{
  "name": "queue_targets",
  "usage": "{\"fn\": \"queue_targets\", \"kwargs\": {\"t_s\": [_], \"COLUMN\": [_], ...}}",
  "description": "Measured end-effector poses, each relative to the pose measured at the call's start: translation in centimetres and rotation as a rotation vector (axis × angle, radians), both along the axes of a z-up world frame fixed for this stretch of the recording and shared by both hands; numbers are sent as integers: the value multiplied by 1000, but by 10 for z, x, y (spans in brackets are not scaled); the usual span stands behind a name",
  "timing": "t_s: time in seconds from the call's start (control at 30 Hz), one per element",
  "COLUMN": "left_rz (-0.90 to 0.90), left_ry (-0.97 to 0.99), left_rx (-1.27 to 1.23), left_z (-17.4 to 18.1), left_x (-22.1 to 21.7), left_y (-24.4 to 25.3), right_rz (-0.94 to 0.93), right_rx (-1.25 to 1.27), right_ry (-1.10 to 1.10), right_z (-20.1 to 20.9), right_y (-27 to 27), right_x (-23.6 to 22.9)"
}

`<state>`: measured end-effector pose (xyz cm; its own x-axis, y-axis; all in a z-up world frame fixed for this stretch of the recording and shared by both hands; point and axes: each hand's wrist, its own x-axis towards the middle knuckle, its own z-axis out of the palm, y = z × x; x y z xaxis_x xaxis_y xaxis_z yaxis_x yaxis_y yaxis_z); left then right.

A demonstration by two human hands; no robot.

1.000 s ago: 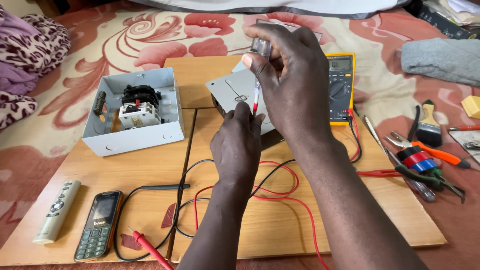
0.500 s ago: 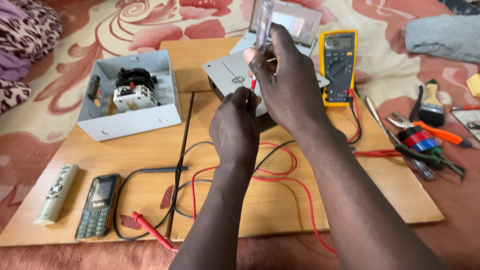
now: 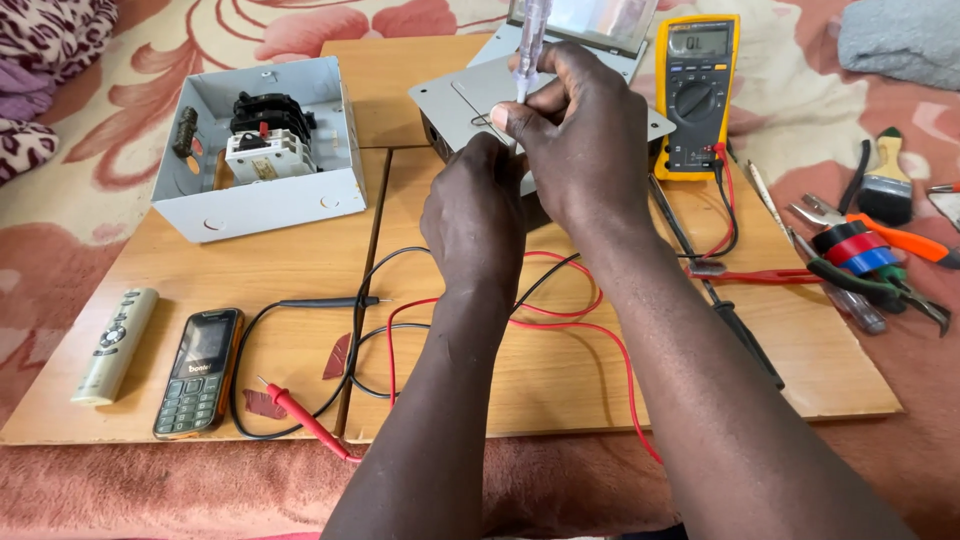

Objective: Unscrewing the cover of an electrical distribution box and using a multimeter to test the internal circuit breakers.

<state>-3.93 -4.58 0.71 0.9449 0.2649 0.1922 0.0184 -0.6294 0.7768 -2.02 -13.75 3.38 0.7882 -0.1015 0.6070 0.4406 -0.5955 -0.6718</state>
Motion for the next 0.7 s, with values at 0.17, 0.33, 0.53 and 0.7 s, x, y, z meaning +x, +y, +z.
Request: {"fn": "queue_targets", "kwargs": {"t_s": [0.17, 0.33, 0.53, 0.7], "left_rz": [16, 30, 31, 36], "left_ry": [-77, -136, -163, -74], "left_rx": [4, -33, -69, -82], "left_z": [-15, -20, -19, -7], "left_x": [11, 12, 12, 7], "left_y": [0, 0, 0, -1], "right_rz": [7, 77, 76, -61], "right_rx": [-34, -49, -31, 23], "right_ry": [12, 24, -20, -13], "right_z": [-2, 0, -6, -9], "right_y": [-3, -2, 2, 8], "right_x": [5, 4, 6, 2]}}
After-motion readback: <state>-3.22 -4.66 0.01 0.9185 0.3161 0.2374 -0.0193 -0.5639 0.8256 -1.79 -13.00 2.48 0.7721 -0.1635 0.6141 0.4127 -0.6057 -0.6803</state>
